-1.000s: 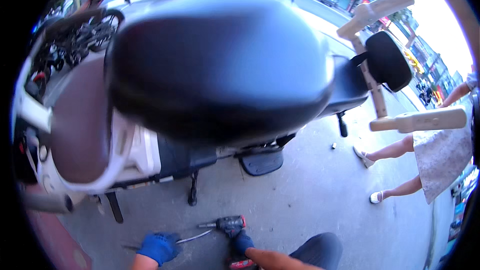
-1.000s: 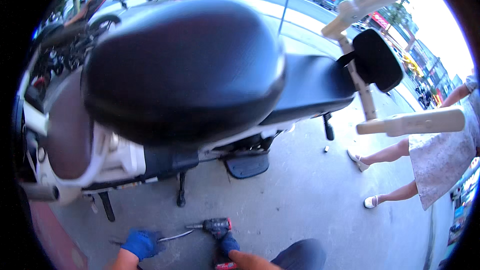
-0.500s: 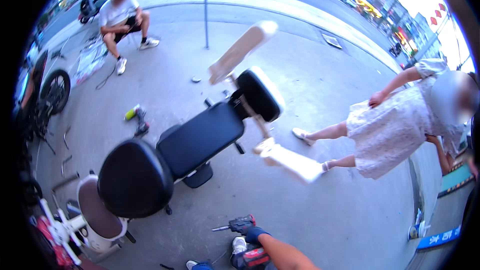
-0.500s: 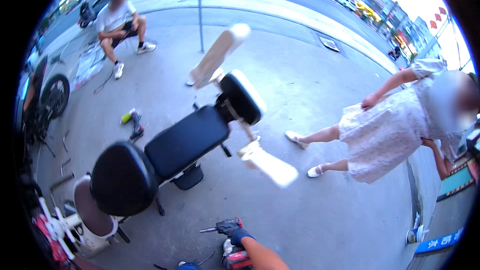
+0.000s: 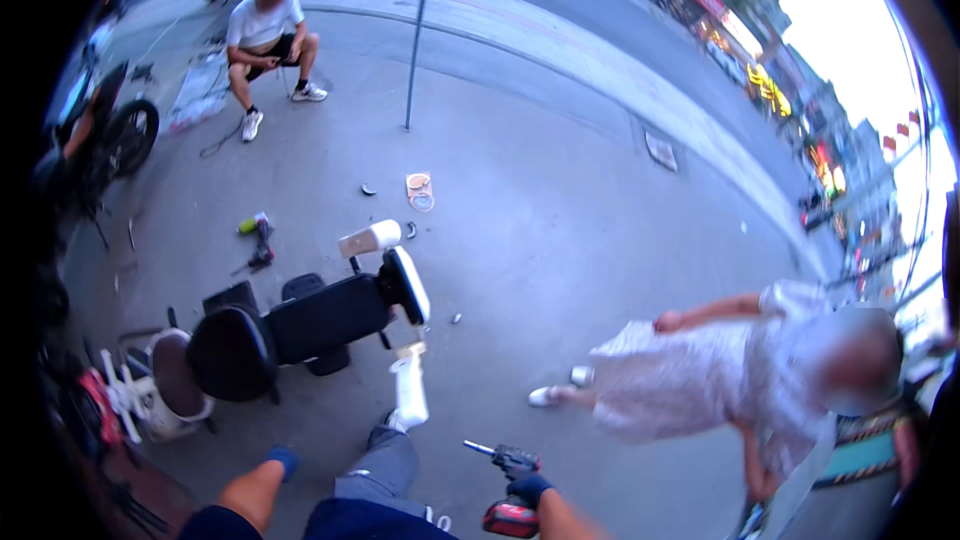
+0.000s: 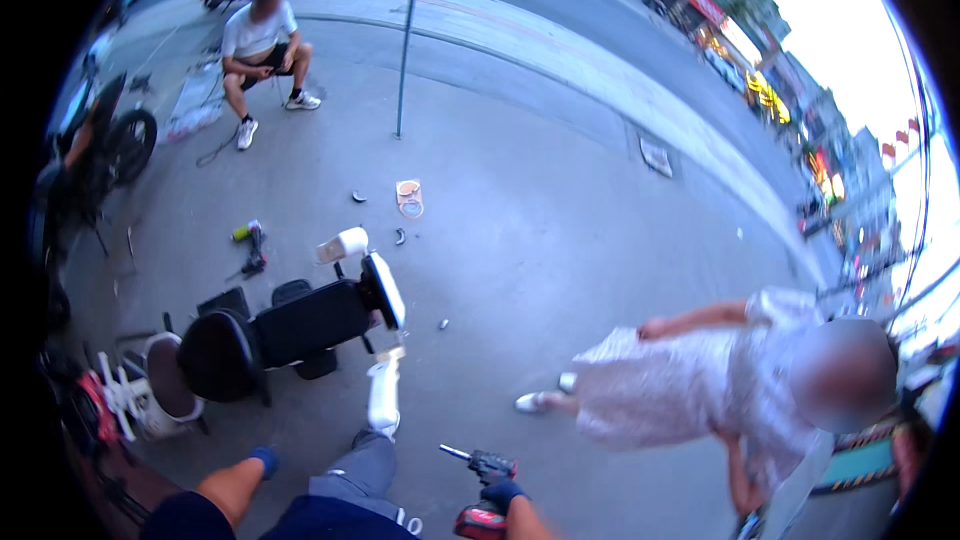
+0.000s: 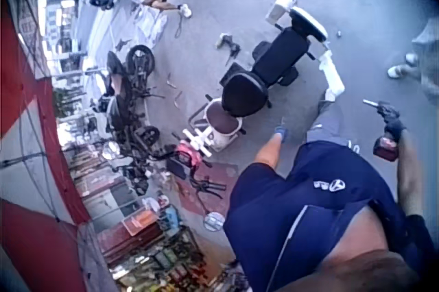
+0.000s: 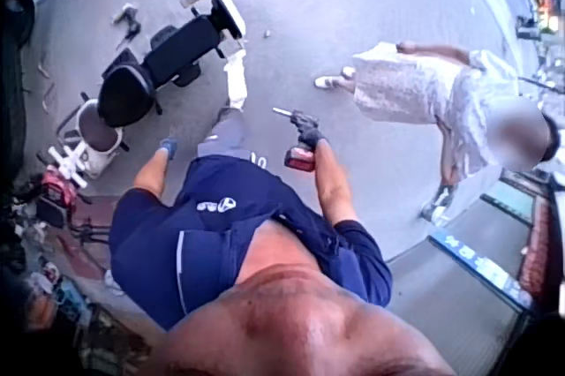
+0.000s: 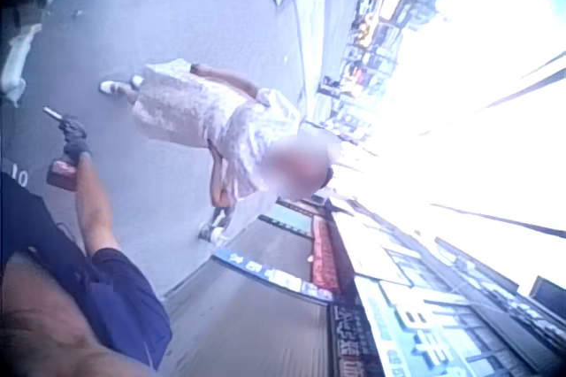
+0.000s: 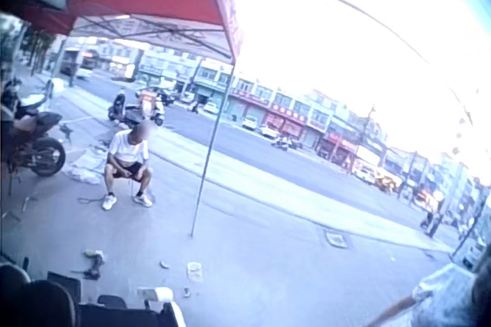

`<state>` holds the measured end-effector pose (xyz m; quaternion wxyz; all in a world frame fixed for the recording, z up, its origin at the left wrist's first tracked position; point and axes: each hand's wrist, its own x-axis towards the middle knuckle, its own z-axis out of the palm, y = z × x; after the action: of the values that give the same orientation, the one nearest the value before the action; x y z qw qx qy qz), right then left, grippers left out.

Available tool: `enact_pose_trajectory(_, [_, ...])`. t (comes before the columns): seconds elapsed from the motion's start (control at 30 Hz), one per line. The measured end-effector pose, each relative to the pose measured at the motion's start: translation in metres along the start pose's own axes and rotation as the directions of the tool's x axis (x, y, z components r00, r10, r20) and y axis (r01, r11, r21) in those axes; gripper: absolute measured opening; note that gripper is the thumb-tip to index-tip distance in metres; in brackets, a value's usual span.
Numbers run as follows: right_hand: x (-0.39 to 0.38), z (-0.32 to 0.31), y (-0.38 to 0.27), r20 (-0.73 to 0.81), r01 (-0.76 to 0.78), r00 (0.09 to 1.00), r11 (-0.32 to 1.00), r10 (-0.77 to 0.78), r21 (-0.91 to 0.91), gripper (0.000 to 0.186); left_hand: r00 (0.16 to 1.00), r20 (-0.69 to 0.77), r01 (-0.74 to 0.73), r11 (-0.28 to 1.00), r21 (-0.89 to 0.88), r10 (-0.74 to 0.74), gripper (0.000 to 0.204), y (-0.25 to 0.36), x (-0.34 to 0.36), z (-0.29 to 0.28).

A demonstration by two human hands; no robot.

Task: The person uses a cordless impact driver to remove and install bolts on the rear section of a white electric scooter. They also use a wrench to tighten a bolt and handle various small parts and tools on the floor.

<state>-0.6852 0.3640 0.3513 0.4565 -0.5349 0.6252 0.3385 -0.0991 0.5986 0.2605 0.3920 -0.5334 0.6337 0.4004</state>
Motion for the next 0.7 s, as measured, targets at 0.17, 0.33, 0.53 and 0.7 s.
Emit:
enact_pose_trajectory(0.17, [0.020, -0.139, 0.007, -0.092, 0.029, 0.995, 0.999, -0.027, 0.016, 0.044, 0.968, 0.220, -0.072, 0.969, -0.235, 0.125, 0.029, 0.117, 0.014, 0.009])
enact_pose_trajectory(0.33, [0.040, -0.305, -0.030, -0.158, 0.051, 0.986, 0.998, -0.055, -0.031, 0.039, 0.959, 0.217, -0.024, 0.816, -0.578, 0.181, 0.028, 0.243, 0.059, -0.061])
enact_pose_trajectory(0.53, [0.130, -0.446, -0.093, -0.122, 0.114, 0.984, 0.987, -0.128, -0.114, 0.034, 0.959, 0.156, -0.025, 0.617, -0.786, 0.238, 0.026, 0.359, 0.106, -0.171])
enact_pose_trajectory(0.7, [0.221, -0.560, -0.181, -0.029, 0.246, 0.965, 0.934, -0.262, -0.259, 0.029, 0.977, 0.090, -0.019, 0.499, -0.867, 0.194, 0.024, 0.389, 0.175, -0.238])
